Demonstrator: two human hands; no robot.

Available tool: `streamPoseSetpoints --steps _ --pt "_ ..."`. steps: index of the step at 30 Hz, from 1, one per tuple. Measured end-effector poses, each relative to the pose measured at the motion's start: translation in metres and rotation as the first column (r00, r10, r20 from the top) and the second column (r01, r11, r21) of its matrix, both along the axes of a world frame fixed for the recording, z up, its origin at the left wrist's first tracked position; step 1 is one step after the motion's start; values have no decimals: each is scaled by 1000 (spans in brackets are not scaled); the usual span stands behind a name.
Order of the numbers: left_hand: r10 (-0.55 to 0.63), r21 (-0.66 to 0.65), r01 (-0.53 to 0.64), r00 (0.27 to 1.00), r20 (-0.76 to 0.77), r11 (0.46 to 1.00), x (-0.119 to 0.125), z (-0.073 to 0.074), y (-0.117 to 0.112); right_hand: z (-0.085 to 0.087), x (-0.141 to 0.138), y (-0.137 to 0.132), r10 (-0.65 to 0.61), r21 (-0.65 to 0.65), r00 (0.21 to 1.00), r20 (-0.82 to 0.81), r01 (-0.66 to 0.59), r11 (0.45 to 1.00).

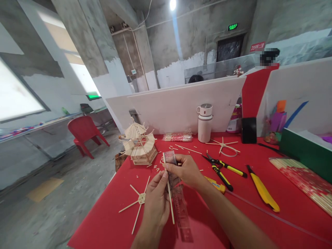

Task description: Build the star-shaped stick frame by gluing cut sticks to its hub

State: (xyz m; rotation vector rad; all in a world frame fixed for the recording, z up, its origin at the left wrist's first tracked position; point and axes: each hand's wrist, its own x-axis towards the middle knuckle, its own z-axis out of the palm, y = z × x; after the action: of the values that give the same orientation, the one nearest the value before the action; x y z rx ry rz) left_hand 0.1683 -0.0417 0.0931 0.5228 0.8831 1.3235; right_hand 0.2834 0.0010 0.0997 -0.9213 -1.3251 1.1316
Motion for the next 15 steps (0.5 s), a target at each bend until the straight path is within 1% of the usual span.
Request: streamPoseSetpoints --steps 6,15 --pt "7 -3 -7 1000 2 1000 0 -1 1 -1 1 2 24 -4 1000 1 -24 1000" --pt "7 5 -7 1000 -11 1000 -1 -1 2 -5 0 5 21 13 1000 -9 -21 1000"
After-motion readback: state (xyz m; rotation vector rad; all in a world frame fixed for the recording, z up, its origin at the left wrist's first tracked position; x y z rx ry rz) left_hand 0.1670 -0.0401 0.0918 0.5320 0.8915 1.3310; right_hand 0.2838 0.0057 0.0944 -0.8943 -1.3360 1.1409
